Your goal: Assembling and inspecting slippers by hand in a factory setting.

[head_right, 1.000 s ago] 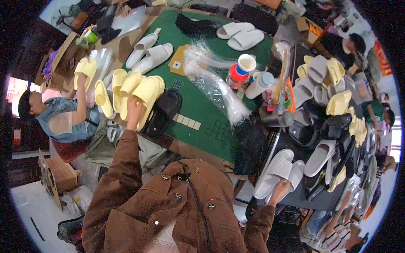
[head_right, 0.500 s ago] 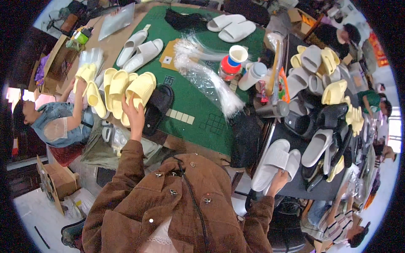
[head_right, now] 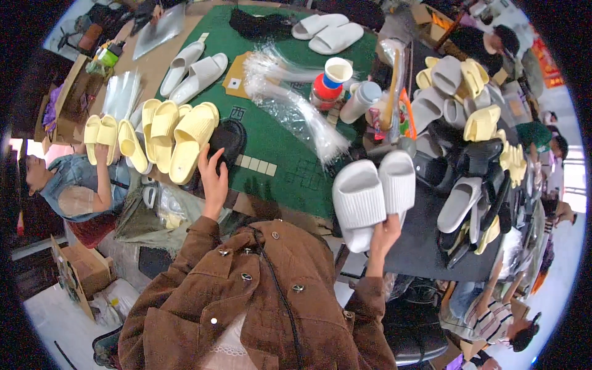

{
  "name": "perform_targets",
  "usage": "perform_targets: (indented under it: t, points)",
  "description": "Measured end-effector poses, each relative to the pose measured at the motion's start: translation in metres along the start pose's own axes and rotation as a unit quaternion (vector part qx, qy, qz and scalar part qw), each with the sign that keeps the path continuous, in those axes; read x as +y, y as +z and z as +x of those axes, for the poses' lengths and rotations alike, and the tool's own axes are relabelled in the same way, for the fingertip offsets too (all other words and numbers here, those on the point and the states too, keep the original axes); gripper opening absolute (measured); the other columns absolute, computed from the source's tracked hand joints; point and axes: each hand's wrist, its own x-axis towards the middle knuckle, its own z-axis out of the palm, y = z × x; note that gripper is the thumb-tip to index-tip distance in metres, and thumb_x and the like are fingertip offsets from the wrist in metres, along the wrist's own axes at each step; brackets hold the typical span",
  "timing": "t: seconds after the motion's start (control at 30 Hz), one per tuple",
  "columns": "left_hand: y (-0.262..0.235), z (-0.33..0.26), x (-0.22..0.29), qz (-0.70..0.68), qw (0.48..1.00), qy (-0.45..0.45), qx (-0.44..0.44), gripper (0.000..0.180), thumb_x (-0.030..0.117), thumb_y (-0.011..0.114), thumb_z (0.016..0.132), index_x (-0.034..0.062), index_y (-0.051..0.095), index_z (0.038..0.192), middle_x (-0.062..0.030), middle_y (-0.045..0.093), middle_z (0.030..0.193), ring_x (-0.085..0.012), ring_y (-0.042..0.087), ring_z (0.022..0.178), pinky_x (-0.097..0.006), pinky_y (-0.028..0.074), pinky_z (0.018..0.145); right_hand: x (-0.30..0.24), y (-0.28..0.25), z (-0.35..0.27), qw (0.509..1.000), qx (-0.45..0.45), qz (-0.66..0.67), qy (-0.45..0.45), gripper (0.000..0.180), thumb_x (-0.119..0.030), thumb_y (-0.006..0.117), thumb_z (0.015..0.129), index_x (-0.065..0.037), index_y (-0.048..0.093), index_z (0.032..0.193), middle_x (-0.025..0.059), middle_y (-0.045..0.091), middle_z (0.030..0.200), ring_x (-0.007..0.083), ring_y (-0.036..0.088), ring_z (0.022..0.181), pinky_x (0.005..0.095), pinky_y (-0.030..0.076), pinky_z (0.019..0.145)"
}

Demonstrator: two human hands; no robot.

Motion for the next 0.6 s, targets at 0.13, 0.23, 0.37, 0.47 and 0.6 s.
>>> perform_targets:
  t: [0.13,0.23,0.37,0.47,0.6]
  points:
    - [0.003,-0.007,0.005,-0.007,1.000,0.006,-0.027,0.030,0.000,0.051,0.080,0.0053,0.055,0.110,-0.0155,0.036,0.131,-0.0332,0.032,0.123,-0.039,0.027,0.101,-0.049,0.043,0.018,0.998,-0.024,0.048,0.029,0.021,0.001,0.053,0.078,0.005,0.058,0.098,0.0109,0.062,0.085,0.0157,0.054,0.078,0.0296,0.043,0.069]
    - [0.010,-0.016,0.003,-0.044,0.997,0.003,-0.065,0.029,0.000,0.051,0.081,0.0044,0.056,0.109,-0.0156,0.038,0.129,-0.0325,0.034,0.122,-0.039,0.029,0.100,-0.069,0.089,0.022,0.983,-0.049,0.172,0.039,0.020,-0.003,0.052,0.082,0.006,0.057,0.099,0.0066,0.060,0.087,0.0117,0.050,0.076,0.0241,0.041,0.066]
    - [0.018,-0.031,0.005,-0.070,0.990,-0.025,-0.117,0.028,0.003,0.050,0.082,0.0033,0.055,0.110,-0.0154,0.037,0.131,-0.0326,0.032,0.122,-0.040,0.029,0.100,-0.036,0.159,0.004,0.962,-0.074,0.247,0.093,0.025,0.002,0.041,0.077,0.006,0.054,0.098,0.0052,0.056,0.079,0.0115,0.045,0.067,0.0256,0.039,0.059]
    - [0.021,-0.042,0.006,-0.073,0.980,-0.066,-0.173,0.031,0.003,0.049,0.083,0.0033,0.052,0.113,-0.0161,0.036,0.131,-0.0329,0.032,0.123,-0.040,0.029,0.100,-0.022,0.189,-0.026,0.943,-0.143,0.190,0.235,0.020,-0.006,0.045,0.079,0.005,0.054,0.093,0.0090,0.056,0.078,0.0143,0.047,0.070,0.0280,0.040,0.063]
    - [0.033,-0.058,-0.013,-0.045,0.982,-0.052,-0.175,0.036,0.006,0.049,0.083,0.0045,0.048,0.119,-0.0181,0.039,0.128,-0.0345,0.038,0.118,-0.038,0.033,0.098,-0.028,0.197,-0.049,0.906,-0.277,0.103,0.302,0.023,-0.010,0.047,0.081,0.001,0.053,0.099,0.0071,0.056,0.082,0.0125,0.046,0.066,0.0258,0.038,0.059]
